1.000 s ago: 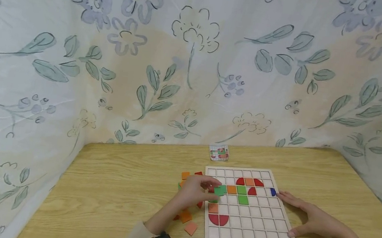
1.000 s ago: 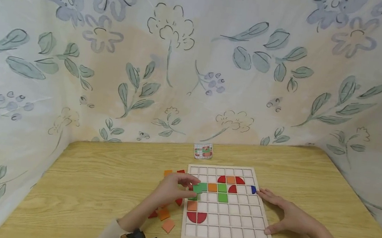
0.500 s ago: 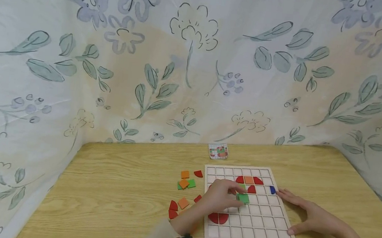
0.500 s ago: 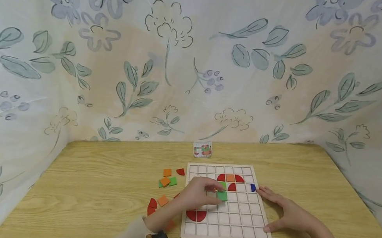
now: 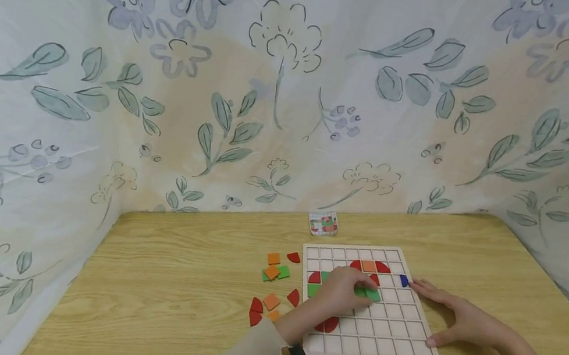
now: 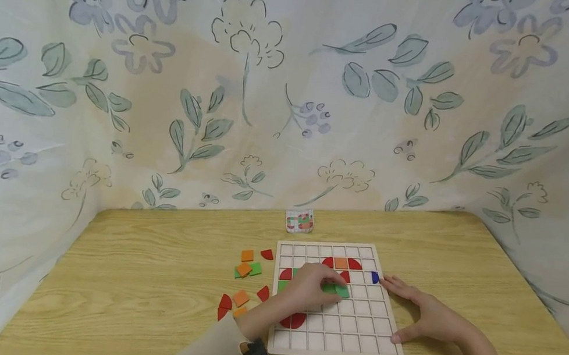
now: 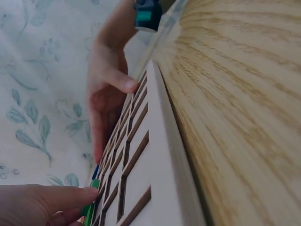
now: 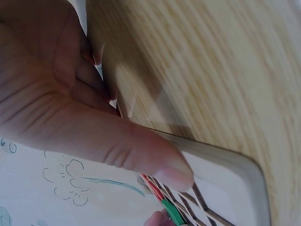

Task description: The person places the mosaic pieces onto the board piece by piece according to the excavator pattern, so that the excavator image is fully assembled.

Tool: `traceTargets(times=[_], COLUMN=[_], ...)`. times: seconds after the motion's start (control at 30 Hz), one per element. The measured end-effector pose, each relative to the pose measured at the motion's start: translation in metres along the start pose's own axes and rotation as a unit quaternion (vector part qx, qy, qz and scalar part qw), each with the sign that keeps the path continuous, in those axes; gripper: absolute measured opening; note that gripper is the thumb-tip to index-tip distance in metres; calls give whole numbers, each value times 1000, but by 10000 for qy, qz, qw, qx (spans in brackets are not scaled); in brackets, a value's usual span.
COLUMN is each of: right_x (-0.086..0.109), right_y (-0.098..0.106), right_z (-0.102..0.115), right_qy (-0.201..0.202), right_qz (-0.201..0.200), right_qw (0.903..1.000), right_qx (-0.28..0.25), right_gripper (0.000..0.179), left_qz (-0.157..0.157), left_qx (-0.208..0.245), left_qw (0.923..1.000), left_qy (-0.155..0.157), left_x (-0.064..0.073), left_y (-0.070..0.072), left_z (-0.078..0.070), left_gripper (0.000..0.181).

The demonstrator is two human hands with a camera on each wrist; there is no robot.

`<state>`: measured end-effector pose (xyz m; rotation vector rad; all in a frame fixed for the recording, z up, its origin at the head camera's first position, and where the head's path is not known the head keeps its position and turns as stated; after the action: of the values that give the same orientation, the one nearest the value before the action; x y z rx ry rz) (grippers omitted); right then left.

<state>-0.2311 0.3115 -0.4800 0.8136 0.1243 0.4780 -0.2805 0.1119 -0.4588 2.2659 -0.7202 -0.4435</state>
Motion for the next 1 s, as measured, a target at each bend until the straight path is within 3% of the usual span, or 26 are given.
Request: traceTargets(times=[0.37, 0.57, 0.73, 1.0], right_x=[0, 0, 1, 0], right_y=[1, 0, -1, 0], right_z=[0, 0, -2, -2], right_qy=[2, 48, 1, 2], right_qz=[-24, -33, 24, 37], right_qw=[10000, 9999, 10000, 9999], right_qx=[16, 83, 12, -138], right_gripper=[89, 89, 89, 89], left_qz=[4, -4, -21, -12], left_qx=[-782, -1143, -1127, -707], left_qw=[9968, 9924, 9919, 9971], left_qy=[-170, -446, -578, -281], left_x=[-3, -2, -2, -3], left_y=[-3, -4, -4, -4], left_z=[-7, -15, -19, -14], left_gripper=[19, 15, 18, 21])
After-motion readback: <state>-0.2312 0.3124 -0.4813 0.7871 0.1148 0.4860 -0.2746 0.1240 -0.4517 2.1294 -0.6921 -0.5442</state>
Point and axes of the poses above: each hand's wrist, its own x-axis away from the middle knuckle, its own y-axis out of the back of the hand, z = x × y, the point moved 7 cm from there along -x, towards the middle knuckle, and after that the axes turned 6 degrees about x, right-handed, at the moved point
